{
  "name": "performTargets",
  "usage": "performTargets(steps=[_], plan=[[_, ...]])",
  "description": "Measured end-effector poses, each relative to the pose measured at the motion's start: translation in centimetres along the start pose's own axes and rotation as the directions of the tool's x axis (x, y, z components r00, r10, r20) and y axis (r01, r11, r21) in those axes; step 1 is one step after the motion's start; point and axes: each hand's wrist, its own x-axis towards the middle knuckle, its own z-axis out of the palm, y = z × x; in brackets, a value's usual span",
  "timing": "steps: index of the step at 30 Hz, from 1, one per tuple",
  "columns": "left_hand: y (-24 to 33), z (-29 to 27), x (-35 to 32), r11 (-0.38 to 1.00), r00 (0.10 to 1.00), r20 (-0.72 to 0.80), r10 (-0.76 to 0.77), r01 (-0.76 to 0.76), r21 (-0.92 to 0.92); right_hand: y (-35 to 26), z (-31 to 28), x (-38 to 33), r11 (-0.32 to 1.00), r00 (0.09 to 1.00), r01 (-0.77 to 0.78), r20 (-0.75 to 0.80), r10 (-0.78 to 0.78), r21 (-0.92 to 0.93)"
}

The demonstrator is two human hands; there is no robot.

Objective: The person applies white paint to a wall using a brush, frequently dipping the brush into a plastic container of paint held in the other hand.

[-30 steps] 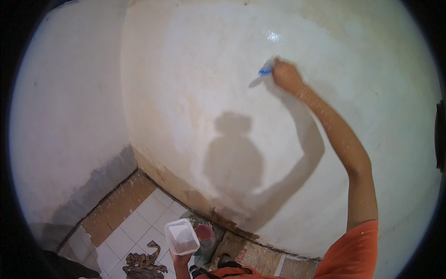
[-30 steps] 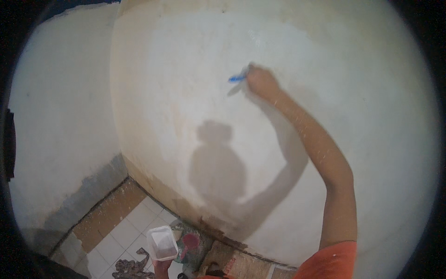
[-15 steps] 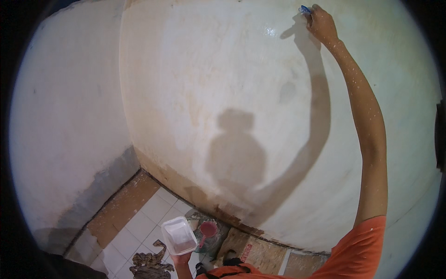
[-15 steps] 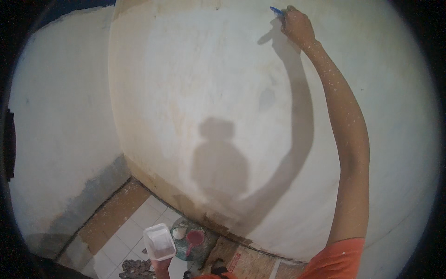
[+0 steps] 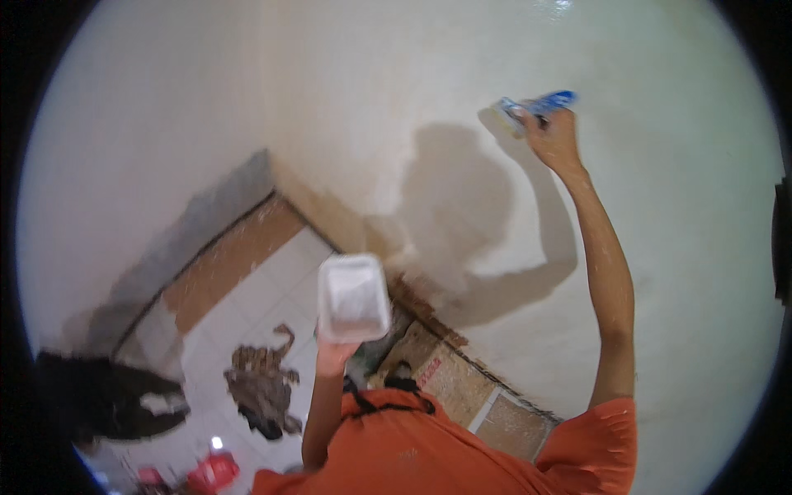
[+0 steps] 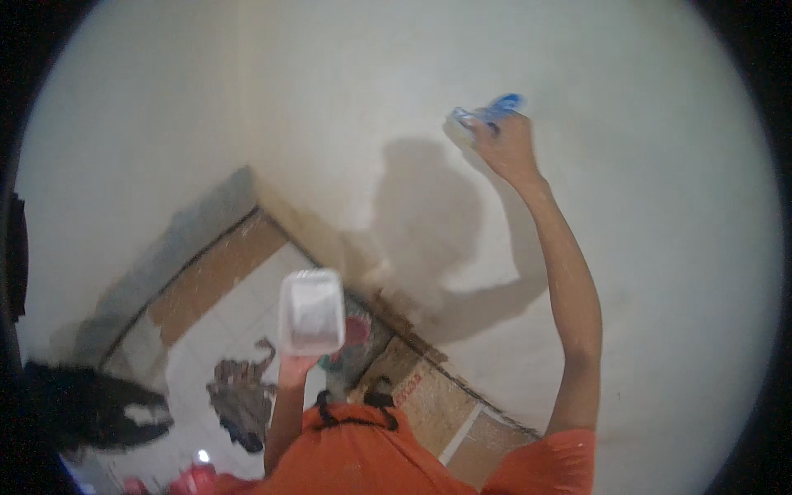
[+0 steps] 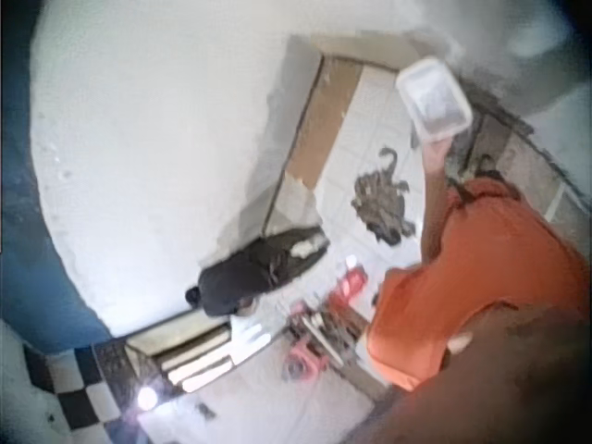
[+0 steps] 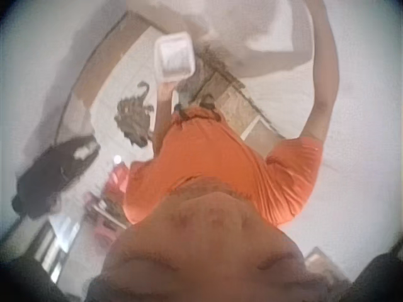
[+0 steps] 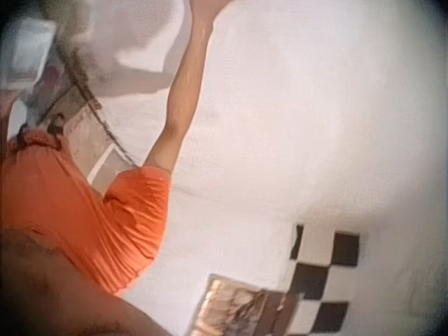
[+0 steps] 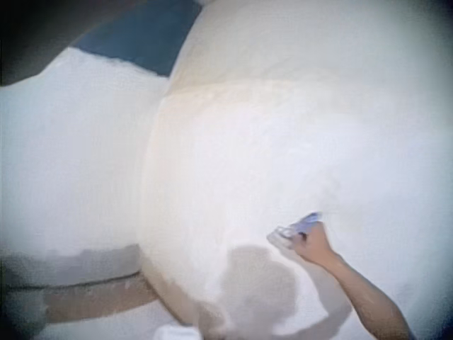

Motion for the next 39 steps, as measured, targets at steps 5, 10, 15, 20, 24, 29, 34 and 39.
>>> performTargets(steps=[5, 10, 15, 20, 24, 29, 34, 39], plan=[[-0.3, 3.4, 2.5, 0.971, 0.987, 0.014, -0.16, 0.159, -0.179, -8.2, 0.1, -7.2, 0.815, 0.958, -0.275, 0.213, 0.191, 0.51], [1.7, 5.3, 1.8, 0.959, 0.976, 0.044, -0.212, 0.217, -0.181, -14.0, 5.4, -11.2, 0.807, 0.953, -0.132, 0.298, -0.057, 0.576], [0.1, 5.5, 2.5, 0.954, 0.959, 0.177, -0.222, 0.251, -0.163, -14.4, 8.8, -12.3, 0.838, 0.878, -0.206, 0.473, -0.07, 0.506], [-0.7, 6.0, 2.9, 0.909, 0.943, 0.155, -0.294, 0.326, -0.259, -14.7, 10.9, -13.2, 0.855, 0.877, -0.179, 0.472, -0.085, 0.487], [-1.7, 5.8, 3.2, 0.916, 0.946, 0.116, -0.304, 0.323, -0.237, -14.8, 12.9, -14.6, 0.882, 0.884, -0.126, 0.454, -0.108, 0.454], [-3.0, 4.8, 3.4, 0.908, 0.943, 0.156, -0.296, 0.328, -0.261, -12.9, 14.0, -16.4, 0.83, 0.893, -0.082, 0.41, -0.185, 0.552], [-3.4, 5.3, 3.8, 0.903, 0.946, 0.13, -0.296, 0.322, -0.284, -12.1, 10.9, -15.3, 0.804, 0.887, -0.219, 0.457, -0.072, 0.553], [-5.1, 4.4, 6.4, 0.93, 0.95, 0.1, -0.296, 0.31, -0.196, -10.7, 9.4, -15.3, 0.789, 0.934, -0.219, 0.358, -0.001, 0.574]])
